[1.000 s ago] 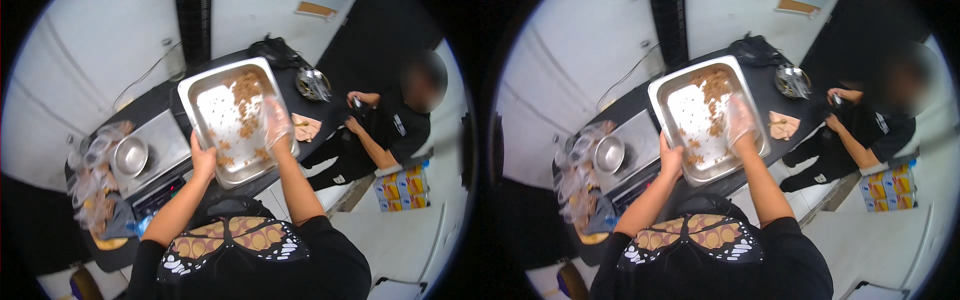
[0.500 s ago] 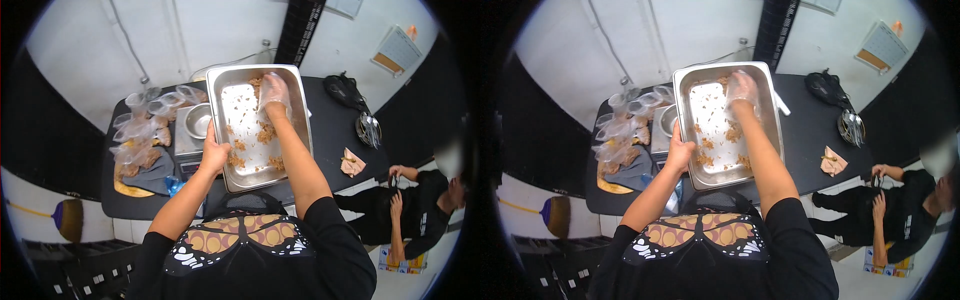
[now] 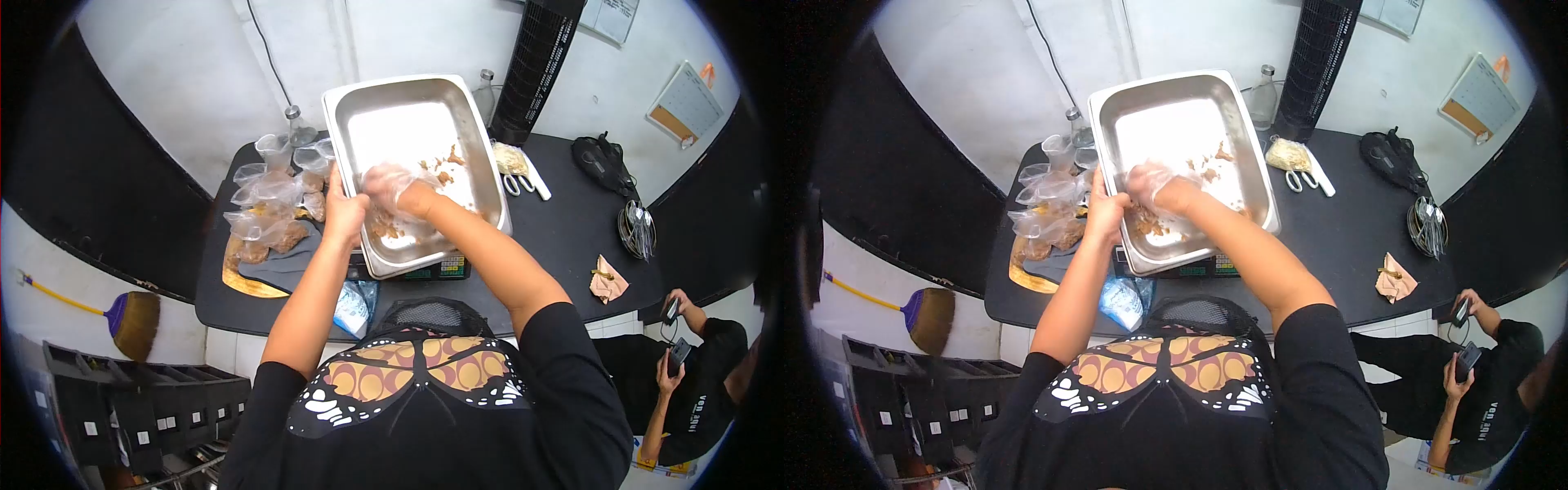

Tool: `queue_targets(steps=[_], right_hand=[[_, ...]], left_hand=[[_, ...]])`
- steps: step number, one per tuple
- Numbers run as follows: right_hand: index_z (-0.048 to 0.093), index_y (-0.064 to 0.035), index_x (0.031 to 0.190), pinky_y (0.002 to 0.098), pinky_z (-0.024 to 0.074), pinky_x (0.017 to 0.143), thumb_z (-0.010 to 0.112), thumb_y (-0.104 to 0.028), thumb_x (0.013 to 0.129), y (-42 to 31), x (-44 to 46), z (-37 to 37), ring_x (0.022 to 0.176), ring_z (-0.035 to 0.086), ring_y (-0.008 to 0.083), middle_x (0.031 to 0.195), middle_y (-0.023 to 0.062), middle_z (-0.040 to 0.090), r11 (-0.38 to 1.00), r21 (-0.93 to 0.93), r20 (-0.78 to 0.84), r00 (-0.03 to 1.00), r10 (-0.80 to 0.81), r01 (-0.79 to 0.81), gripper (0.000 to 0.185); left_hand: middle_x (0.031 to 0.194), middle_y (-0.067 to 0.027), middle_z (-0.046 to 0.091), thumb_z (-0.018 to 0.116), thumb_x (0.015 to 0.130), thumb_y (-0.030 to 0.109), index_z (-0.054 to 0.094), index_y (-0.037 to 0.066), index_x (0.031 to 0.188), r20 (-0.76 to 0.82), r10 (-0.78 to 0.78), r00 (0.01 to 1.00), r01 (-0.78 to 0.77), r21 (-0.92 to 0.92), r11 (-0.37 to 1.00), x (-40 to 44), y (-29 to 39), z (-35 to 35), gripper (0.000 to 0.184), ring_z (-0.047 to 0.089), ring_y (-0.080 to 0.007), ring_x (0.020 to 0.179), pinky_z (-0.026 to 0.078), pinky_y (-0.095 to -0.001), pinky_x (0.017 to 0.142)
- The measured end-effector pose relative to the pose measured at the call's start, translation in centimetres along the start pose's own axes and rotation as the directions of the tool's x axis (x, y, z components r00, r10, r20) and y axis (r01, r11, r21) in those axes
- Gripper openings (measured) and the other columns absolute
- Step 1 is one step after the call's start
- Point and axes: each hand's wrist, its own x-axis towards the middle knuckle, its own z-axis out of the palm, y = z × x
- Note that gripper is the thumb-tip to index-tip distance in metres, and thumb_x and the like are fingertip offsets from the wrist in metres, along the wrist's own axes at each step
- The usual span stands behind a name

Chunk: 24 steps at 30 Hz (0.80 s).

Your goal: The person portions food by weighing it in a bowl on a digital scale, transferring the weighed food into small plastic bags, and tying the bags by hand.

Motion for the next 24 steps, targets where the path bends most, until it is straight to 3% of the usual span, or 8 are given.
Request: queue_targets(steps=[6,7,10,14,18,19,20,24], right_hand=[[0.067,-0.0048,0.081,0.0399,0.0492,0.073,0.051,-0.013,0.075,-1.2,-1.2,-4.2,0.077,0.062,0.0324,0.082,0.0178,0.063,0.904,0.185,0.382,0.876,0.296,-0.386,0.019],[0.067,-0.0087,0.085,0.0393,0.0486,0.075,0.052,-0.017,0.079,0.1,-0.5,-3.9,0.083,0.061,0.0308,0.088,0.0162,0.064,0.969,-0.092,0.343,0.906,0.247,-0.23,0.018],[0.067,-0.0126,0.087,0.0363,0.0474,0.081,0.056,-0.017,0.08,2.9,0.9,-4.6,0.091,0.059,0.0296,0.092,0.0132,0.063,0.945,0.099,-0.146,0.934,0.325,-0.313,0.014],[0.067,-0.0116,0.091,0.0368,0.0471,0.083,0.058,-0.013,0.079,6.9,0.9,-4.7,0.09,0.059,0.0309,0.097,0.0143,0.061,0.909,0.139,-0.537,0.741,0.403,-0.393,0.015],[0.067,-0.0117,0.094,0.0381,0.0453,0.085,0.055,-0.008,0.078,6.3,-0.7,-2.9,0.092,0.057,0.0325,0.095,0.0149,0.06,0.888,0.094,-0.3,0.837,0.457,-0.451,0.02],[0.065,-0.0133,0.1,0.0365,0.0461,0.081,0.053,-0.011,0.082,4.8,0.2,-4.0,0.085,0.06,0.0304,0.086,0.0157,0.061,0.64,0.365,0.139,0.72,0.68,-0.676,0.022],[0.065,-0.0127,0.096,0.036,0.0474,0.075,0.051,-0.016,0.083,4.8,0.0,-3.8,0.08,0.061,0.0295,0.081,0.0147,0.062,0.942,-0.168,0.137,0.939,0.316,-0.292,0.019],[0.065,-0.0113,0.08,0.039,0.0478,0.07,0.055,-0.018,0.079,4.7,1.9,-1.3,0.08,0.06,0.0303,0.083,0.0112,0.063,0.968,0.157,-0.327,0.915,0.236,-0.194,0.013]], left_hand=[[0.119,-0.0078,0.053,0.042,0.06,-0.018,0.031,0.008,0.139,-0.035,0.139,0.99,-0.133,0.136,0.982,2.5,2.1,-2.1,0.084,0.053,-0.0173,0.106,0.042,-0.0248,0.087],[0.12,-0.0078,0.052,0.042,0.06,-0.017,0.031,0.007,0.139,-0.032,0.138,0.99,-0.131,0.16,0.978,2.6,2.4,-2.1,0.083,0.053,-0.0173,0.107,0.042,-0.0246,0.088],[0.123,-0.0081,0.05,0.041,0.06,-0.017,0.029,0.004,0.139,-0.02,0.151,0.988,-0.146,0.163,0.976,3.0,2.1,-1.9,0.083,0.052,-0.0171,0.108,0.04,-0.0239,0.09],[0.126,-0.0085,0.049,0.044,0.061,-0.015,0.028,0.001,0.14,0.088,0.235,0.968,-0.246,0.143,0.959,2.6,3.1,-1.0,0.082,0.051,-0.0164,0.111,0.039,-0.024,0.092],[0.124,-0.0088,0.051,0.043,0.062,-0.015,0.028,0.002,0.14,0.049,0.346,0.937,-0.345,0.296,0.891,4.2,4.1,-1.9,0.082,0.052,-0.0152,0.109,0.04,-0.0228,0.09],[0.124,-0.0087,0.051,0.044,0.061,-0.015,0.028,0.003,0.14,0.031,0.35,0.936,-0.346,0.259,0.902,4.6,4.7,-1.7,0.082,0.053,-0.0152,0.107,0.04,-0.0229,0.089],[0.124,-0.0085,0.052,0.044,0.061,-0.015,0.029,0.003,0.14,0.01,0.336,0.942,-0.327,0.262,0.908,5.3,4.8,-2.0,0.082,0.054,-0.0154,0.106,0.04,-0.0231,0.089],[0.125,-0.0083,0.051,0.044,0.06,-0.015,0.032,0.003,0.139,-0.029,0.296,0.955,-0.278,0.269,0.922,7.3,5.4,-2.8,0.081,0.053,-0.0163,0.107,0.04,-0.0236,0.09]])
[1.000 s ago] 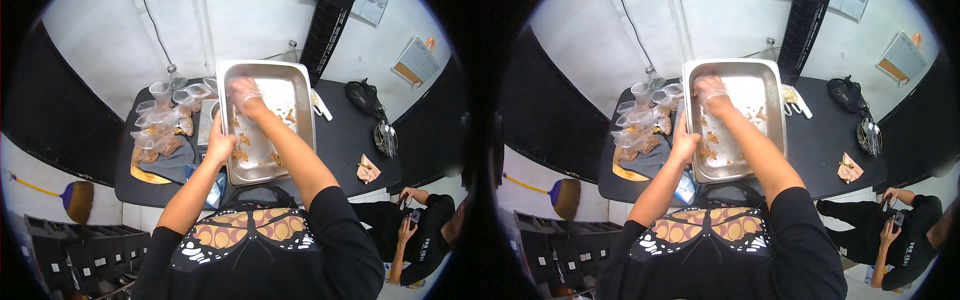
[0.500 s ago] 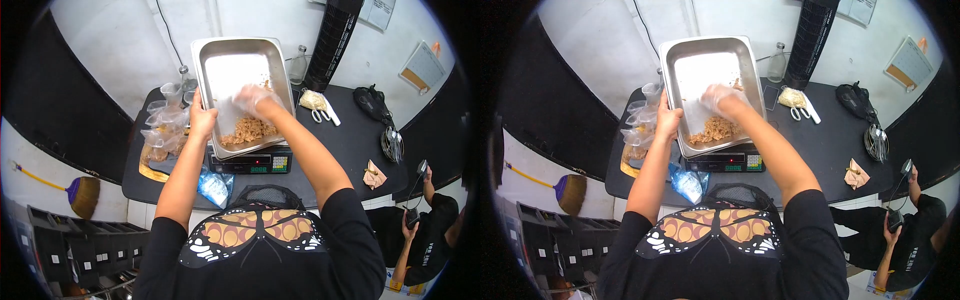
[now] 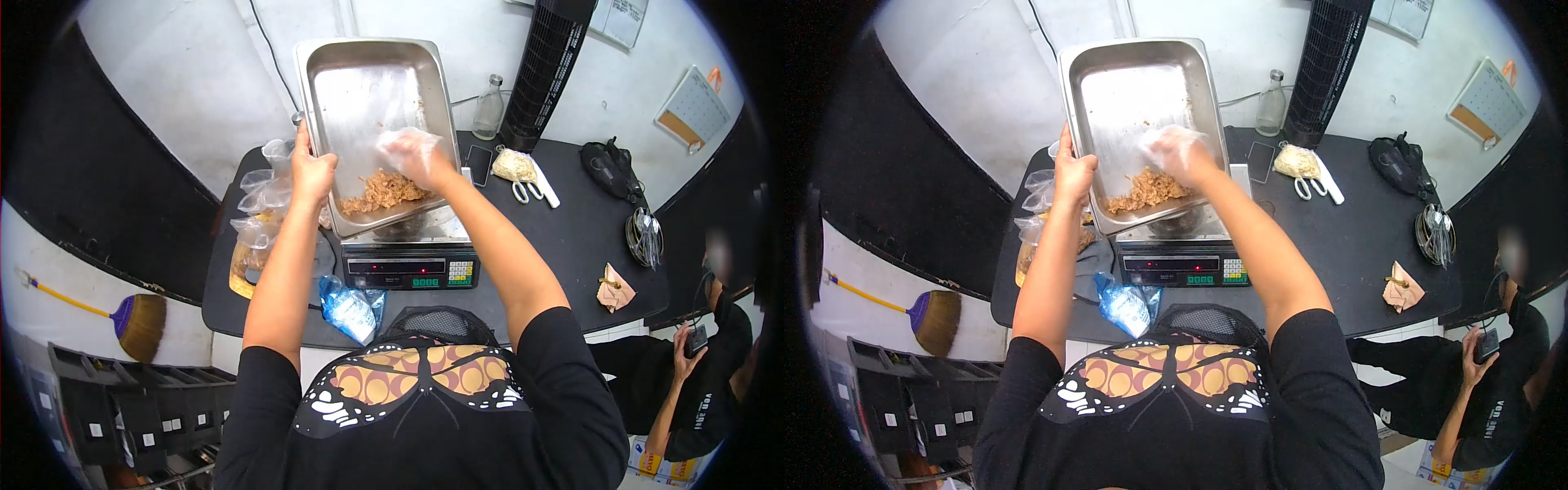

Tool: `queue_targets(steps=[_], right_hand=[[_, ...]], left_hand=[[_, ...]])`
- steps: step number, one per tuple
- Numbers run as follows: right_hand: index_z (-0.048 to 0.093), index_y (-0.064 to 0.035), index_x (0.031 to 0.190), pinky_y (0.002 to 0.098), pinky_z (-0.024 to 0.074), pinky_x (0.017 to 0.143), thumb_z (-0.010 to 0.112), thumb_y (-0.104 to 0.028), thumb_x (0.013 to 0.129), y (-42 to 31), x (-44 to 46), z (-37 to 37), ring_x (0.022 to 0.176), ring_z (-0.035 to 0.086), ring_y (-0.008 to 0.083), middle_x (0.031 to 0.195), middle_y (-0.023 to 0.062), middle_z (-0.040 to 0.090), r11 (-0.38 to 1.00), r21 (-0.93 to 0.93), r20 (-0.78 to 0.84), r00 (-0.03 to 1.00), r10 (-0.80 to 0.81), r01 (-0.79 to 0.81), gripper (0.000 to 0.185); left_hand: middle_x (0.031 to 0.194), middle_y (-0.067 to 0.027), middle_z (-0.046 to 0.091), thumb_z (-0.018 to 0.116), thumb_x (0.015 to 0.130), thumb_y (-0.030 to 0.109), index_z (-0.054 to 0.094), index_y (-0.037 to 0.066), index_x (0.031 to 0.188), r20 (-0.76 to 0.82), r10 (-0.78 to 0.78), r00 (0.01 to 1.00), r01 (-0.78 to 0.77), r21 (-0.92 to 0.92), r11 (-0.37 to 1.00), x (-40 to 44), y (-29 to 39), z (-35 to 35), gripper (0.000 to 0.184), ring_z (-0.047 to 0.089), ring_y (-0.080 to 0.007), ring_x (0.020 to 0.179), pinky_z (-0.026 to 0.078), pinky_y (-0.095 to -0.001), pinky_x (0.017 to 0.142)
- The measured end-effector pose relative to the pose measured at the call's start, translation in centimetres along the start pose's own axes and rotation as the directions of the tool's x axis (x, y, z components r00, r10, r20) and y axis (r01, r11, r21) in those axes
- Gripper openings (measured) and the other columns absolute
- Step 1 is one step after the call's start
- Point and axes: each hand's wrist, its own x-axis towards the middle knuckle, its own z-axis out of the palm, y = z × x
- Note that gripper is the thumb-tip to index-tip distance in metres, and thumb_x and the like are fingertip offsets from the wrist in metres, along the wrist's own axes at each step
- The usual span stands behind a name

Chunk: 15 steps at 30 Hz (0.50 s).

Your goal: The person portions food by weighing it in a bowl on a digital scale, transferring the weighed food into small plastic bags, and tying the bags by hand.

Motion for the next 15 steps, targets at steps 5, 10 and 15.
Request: queue_targets(steps=[5,10,15], right_hand=[[0.066,-0.011,0.077,0.0397,0.0481,0.071,0.059,-0.026,0.073,-4.2,0.4,1.9,0.08,0.061,0.0301,0.088,0.0107,0.065,0.97,0.106,0.211,0.949,-0.235,0.217,0.017],[0.067,-0.0115,0.078,0.0416,0.0486,0.068,0.058,-0.023,0.071,0.5,-0.8,2.7,0.08,0.063,0.0295,0.088,0.0116,0.065,0.99,-0.052,0.393,0.914,-0.098,0.129,0.016],[0.064,-0.0095,0.077,0.0407,0.0512,0.071,0.056,-0.016,0.072,-0.6,1.8,-0.7,0.084,0.061,0.0301,0.087,0.0108,0.063,0.946,-0.297,0.494,0.869,0.037,0.128,0.011]], left_hand=[[0.127,-0.0079,0.05,0.044,0.06,-0.015,0.037,0.003,0.136,0.072,0.091,0.993,-0.094,0.046,0.994,1.7,-0.2,1.0,0.079,0.051,-0.0158,0.11,0.038,-0.0226,0.091],[0.128,-0.0085,0.05,0.044,0.061,-0.015,0.037,0.003,0.136,0.104,0.079,0.991,-0.089,0.098,0.991,2.7,1.2,0.6,0.078,0.049,-0.0163,0.115,0.036,-0.0222,0.094],[0.129,-0.0107,0.049,0.044,0.062,-0.015,0.036,0.006,0.137,0.1,0.143,0.985,-0.158,0.167,0.973,5.2,1.5,0.2,0.078,0.047,-0.0183,0.118,0.035,-0.025,0.098]])
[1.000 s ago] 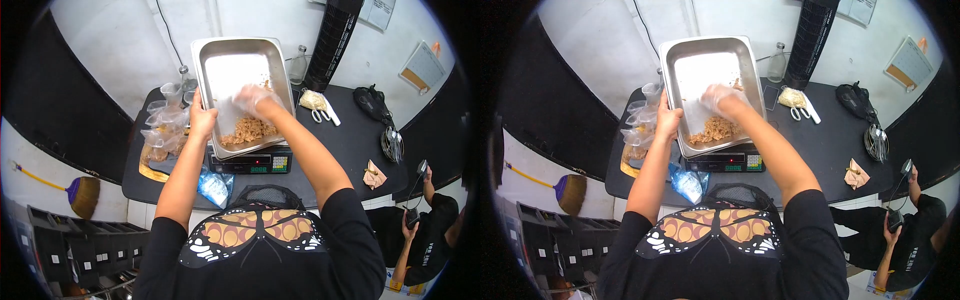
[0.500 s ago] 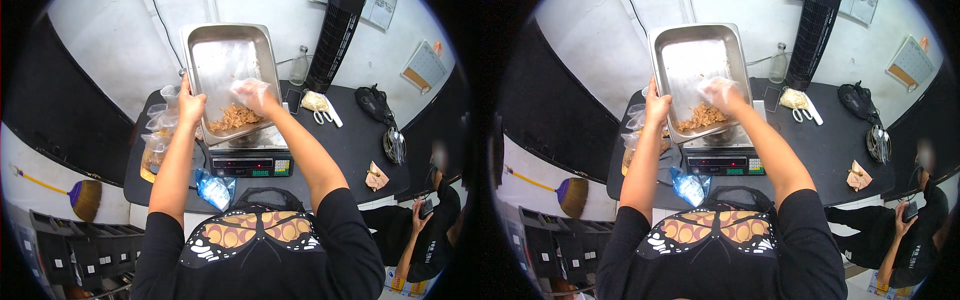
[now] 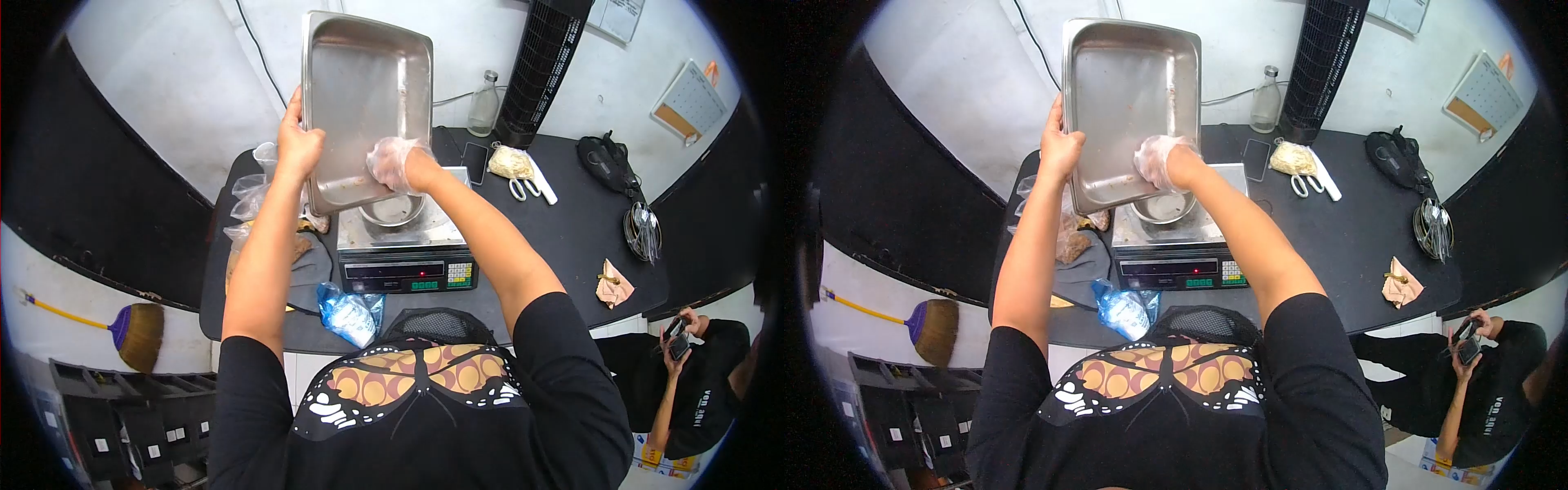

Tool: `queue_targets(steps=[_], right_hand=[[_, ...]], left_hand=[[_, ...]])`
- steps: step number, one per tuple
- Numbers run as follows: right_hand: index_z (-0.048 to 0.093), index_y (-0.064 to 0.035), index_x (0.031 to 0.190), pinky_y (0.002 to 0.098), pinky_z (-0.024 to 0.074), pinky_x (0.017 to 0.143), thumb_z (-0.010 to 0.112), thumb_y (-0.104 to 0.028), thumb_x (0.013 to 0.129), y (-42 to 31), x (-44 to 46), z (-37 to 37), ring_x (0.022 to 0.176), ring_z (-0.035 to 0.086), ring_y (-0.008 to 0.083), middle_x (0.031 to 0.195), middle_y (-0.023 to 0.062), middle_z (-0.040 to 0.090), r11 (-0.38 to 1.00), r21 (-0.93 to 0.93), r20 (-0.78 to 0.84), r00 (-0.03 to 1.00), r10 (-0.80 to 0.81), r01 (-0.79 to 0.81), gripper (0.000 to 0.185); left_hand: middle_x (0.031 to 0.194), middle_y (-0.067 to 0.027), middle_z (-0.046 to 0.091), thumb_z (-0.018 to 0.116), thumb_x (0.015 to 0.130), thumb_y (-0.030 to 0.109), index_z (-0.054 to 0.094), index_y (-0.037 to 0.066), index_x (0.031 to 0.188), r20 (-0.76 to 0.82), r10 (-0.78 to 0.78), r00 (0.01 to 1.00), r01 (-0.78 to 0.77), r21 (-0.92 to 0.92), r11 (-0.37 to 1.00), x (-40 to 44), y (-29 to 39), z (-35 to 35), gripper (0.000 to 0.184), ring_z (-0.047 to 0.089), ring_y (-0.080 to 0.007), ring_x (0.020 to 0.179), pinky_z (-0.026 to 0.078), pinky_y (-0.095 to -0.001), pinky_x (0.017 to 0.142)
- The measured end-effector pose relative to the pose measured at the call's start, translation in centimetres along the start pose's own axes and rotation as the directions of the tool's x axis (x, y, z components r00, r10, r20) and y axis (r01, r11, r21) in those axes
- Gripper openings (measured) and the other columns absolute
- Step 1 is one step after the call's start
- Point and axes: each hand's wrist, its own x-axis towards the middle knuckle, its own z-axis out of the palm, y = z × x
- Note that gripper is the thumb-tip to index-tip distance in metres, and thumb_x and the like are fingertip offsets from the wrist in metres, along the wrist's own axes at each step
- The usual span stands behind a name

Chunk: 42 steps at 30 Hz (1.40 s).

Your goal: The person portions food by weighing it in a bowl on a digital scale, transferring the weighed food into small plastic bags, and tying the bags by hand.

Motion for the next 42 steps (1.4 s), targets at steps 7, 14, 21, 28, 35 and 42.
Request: queue_targets(steps=[7,14,21,28,35,42], right_hand=[[0.066,-0.0152,0.088,0.0409,0.0508,0.076,0.057,-0.021,0.074,0.6,1.1,3.6,0.093,0.061,0.0285,0.1,0.0072,0.063,0.975,0.214,-0.301,0.946,0.123,-0.058,0.017],[0.066,-0.0177,0.086,0.0428,0.0482,0.079,0.059,-0.03,0.076,-0.9,2.8,8.2,0.094,0.057,0.0287,0.1,0.0063,0.059,0.96,0.263,-0.263,0.951,0.165,-0.093,0.017],[0.066,-0.0144,0.083,0.04,0.051,0.076,0.055,-0.022,0.079,0.7,1.7,11.0,0.095,0.058,0.0254,0.099,0.0048,0.061,0.993,0.116,-0.294,0.956,0.018,0.017,0.014],[0.068,-0.0164,0.095,0.0392,0.0491,0.083,0.066,-0.024,0.073,1.3,-2.2,9.6,0.101,0.057,0.0285,0.104,0.0083,0.062,0.89,0.451,-0.333,0.913,0.236,-0.066,0.023],[0.066,-0.0161,0.103,0.0374,0.0453,0.091,0.064,-0.023,0.075,0.7,2.0,3.7,0.107,0.056,0.0299,0.111,0.0105,0.061,0.886,0.46,-0.529,0.82,0.219,0.061,0.03],[0.06,-0.0086,0.106,0.0393,0.0461,0.086,0.05,-0.025,0.084,-4.3,2.8,1.4,0.106,0.057,0.0293,0.115,0.0154,0.059,0.907,0.377,-0.166,0.949,0.268,-0.19,0.029]], left_hand=[[0.126,-0.0109,0.051,0.044,0.063,-0.015,0.041,0.008,0.135,0.005,-0.067,0.998,0.067,0.036,0.997,1.7,0.5,-1.8,0.076,0.049,-0.0175,0.114,0.038,-0.0248,0.093],[0.112,-0.0158,0.053,0.041,0.063,-0.014,0.047,0.017,0.132,0.117,0.271,0.955,-0.295,0.418,0.859,-0.9,0.4,-1.4,0.076,0.054,-0.0265,0.104,0.043,-0.0275,0.086],[0.117,-0.0171,0.051,0.041,0.06,-0.017,0.049,0.017,0.129,0.188,0.308,0.933,-0.36,0.436,0.825,-2.2,1.4,0.1,0.078,0.052,-0.0325,0.109,0.041,-0.0325,0.093],[0.113,-0.0186,0.048,0.043,0.061,-0.018,0.051,0.025,0.127,0.214,0.352,0.911,-0.412,0.47,0.78,-2.8,1.8,1.3,0.079,0.053,-0.0355,0.101,0.045,-0.0374,0.087],[0.112,-0.02,0.049,0.043,0.062,-0.018,0.054,0.025,0.124,0.253,0.389,0.886,-0.463,0.435,0.772,-3.0,2.6,2.0,0.077,0.053,-0.0359,0.102,0.045,-0.0388,0.088],[0.123,-0.0223,0.046,0.042,0.062,-0.017,0.054,0.02,0.124,0.32,0.455,0.831,-0.556,0.448,0.701,-4.0,3.5,3.4,0.073,0.05,-0.038,0.112,0.043,-0.0383,0.093]])
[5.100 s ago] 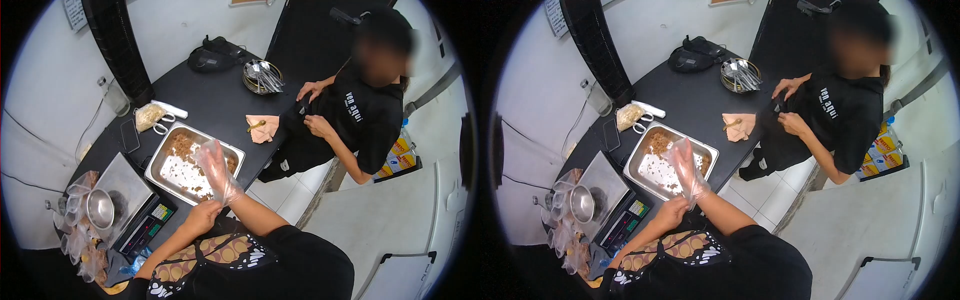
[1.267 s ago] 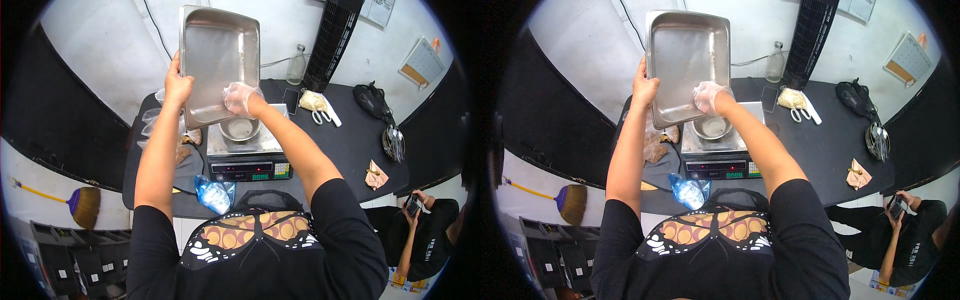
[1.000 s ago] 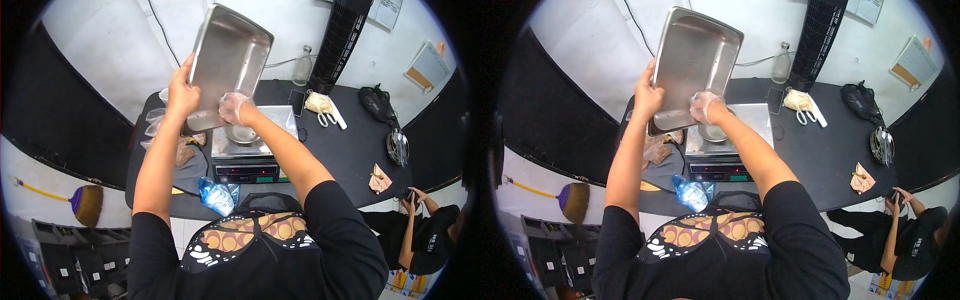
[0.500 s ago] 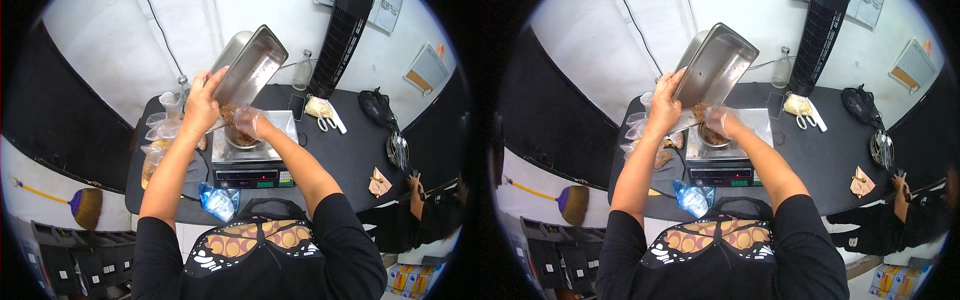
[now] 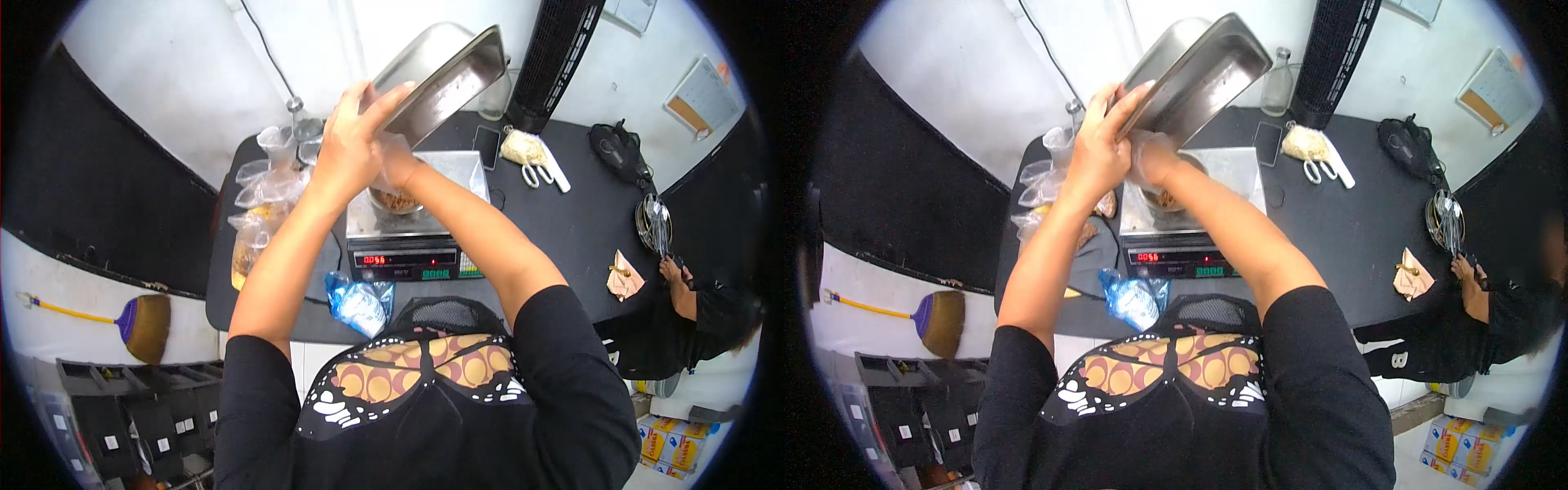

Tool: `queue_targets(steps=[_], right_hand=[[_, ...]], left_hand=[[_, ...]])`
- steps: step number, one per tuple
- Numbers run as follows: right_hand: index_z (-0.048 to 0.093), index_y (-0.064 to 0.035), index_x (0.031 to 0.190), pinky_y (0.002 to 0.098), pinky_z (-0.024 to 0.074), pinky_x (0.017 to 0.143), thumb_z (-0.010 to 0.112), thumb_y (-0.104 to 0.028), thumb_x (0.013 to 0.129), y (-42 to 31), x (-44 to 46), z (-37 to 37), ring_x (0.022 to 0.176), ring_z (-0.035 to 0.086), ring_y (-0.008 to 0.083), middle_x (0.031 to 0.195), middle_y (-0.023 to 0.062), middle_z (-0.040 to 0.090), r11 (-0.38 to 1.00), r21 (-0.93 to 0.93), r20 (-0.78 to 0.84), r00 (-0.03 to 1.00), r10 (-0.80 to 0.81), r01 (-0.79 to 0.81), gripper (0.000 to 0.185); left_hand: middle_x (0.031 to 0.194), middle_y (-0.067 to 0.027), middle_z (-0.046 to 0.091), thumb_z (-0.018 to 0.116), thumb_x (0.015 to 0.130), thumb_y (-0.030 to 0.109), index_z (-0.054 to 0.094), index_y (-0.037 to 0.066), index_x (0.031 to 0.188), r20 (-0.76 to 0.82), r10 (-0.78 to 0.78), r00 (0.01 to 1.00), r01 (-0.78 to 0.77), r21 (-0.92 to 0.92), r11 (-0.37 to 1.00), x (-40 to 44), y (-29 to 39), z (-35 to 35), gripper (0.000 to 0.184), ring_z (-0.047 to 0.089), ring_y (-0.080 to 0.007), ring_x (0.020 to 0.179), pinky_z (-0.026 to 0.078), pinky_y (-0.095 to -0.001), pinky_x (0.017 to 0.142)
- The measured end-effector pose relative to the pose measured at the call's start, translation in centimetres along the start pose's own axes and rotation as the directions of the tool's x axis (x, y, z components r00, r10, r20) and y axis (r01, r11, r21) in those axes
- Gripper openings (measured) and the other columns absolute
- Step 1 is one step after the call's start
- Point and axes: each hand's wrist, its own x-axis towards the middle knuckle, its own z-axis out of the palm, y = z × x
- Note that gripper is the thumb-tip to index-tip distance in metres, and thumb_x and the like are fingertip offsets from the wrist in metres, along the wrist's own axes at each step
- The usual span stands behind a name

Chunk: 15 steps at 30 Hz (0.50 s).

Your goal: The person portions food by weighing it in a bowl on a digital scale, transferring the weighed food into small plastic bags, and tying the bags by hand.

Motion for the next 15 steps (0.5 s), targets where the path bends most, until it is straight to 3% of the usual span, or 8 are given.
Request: queue_targets(steps=[3,5,7,8,11,14,15], right_hand=[[0.062,-0.0085,0.102,0.0391,0.0467,0.086,0.05,-0.025,0.085,-0.4,-0.6,-1.6,0.106,0.057,0.028,0.116,0.0126,0.059,0.982,-0.09,0.198,0.963,0.181,-0.166,0.026],[0.064,-0.0128,0.095,0.0362,0.0474,0.084,0.051,-0.025,0.084,3.2,-1.3,2.0,0.101,0.058,0.0249,0.106,0.0065,0.062,0.984,-0.177,0.017,1.0,0.007,-0.004,0.021],[0.065,-0.0151,0.092,0.0346,0.0475,0.083,0.051,-0.025,0.083,6.8,-1.1,5.0,0.099,0.057,0.0237,0.101,0.0045,0.062,0.946,-0.292,-0.165,0.967,-0.195,0.141,0.019],[0.065,-0.0165,0.088,0.0326,0.0468,0.083,0.052,-0.025,0.081,6.8,-0.8,5.1,0.098,0.056,0.0218,0.097,0.0031,0.061,0.92,-0.35,-0.178,0.952,-0.25,0.176,0.017],[0.066,-0.0123,0.086,0.0364,0.0483,0.081,0.05,-0.022,0.082,6.3,-2.0,4.1,0.096,0.059,0.025,0.097,0.0059,0.064,0.947,-0.281,-0.155,0.967,-0.205,0.155,0.019],[0.066,-0.0071,0.084,0.0404,0.0497,0.078,0.048,-0.018,0.082,4.6,-1.8,2.6,0.091,0.062,0.0296,0.095,0.011,0.066,0.947,-0.32,0.209,0.976,0.064,0.007,0.021],[0.066,-0.0059,0.084,0.041,0.0499,0.077,0.048,-0.017,0.082,4.6,-2.2,2.6,0.09,0.062,0.0309,0.095,0.0126,0.066,0.954,-0.299,0.177,0.983,0.04,0.015,0.021]], left_hand=[[0.122,-0.0217,0.047,0.042,0.062,-0.017,0.054,0.02,0.124,0.006,-0.016,1.0,0.016,-0.044,0.999,-0.2,0.8,-0.7,0.074,0.05,-0.0374,0.111,0.043,-0.038,0.094],[0.119,-0.0212,0.048,0.044,0.062,-0.018,0.055,0.022,0.123,-0.028,-0.024,0.999,0.023,-0.05,0.998,-0.6,0.8,-1.0,0.074,0.051,-0.0366,0.108,0.044,-0.0376,0.092],[0.114,-0.0225,0.049,0.047,0.065,-0.016,0.056,0.024,0.122,-0.05,-0.044,0.998,0.039,-0.089,0.995,-0.7,1.3,-1.6,0.071,0.052,-0.0377,0.103,0.045,-0.0384,0.089],[0.114,-0.0221,0.049,0.046,0.065,-0.016,0.056,0.024,0.123,-0.062,-0.028,0.998,0.022,-0.091,0.996,-0.8,1.3,-1.7,0.071,0.052,-0.0364,0.104,0.045,-0.0376,0.089],[0.115,-0.022,0.049,0.046,0.065,-0.017,0.056,0.022,0.122,-0.083,-0.017,0.996,0.009,-0.094,0.996,-0.8,1.5,-2.0,0.07,0.052,-0.0366,0.106,0.045,-0.0379,0.089],[0.116,-0.0219,0.049,0.047,0.064,-0.017,0.056,0.021,0.122,-0.088,0.002,0.996,-0.008,-0.068,0.998,-1.0,1.4,-2.1,0.07,0.052,-0.0372,0.105,0.045,-0.0384,0.089],[0.117,-0.0218,0.048,0.047,0.064,-0.018,0.056,0.021,0.122,-0.086,0.0,0.996,-0.005,-0.067,0.998,-1.1,1.4,-2.0,0.07,0.052,-0.0374,0.105,0.045,-0.0386,0.089]])
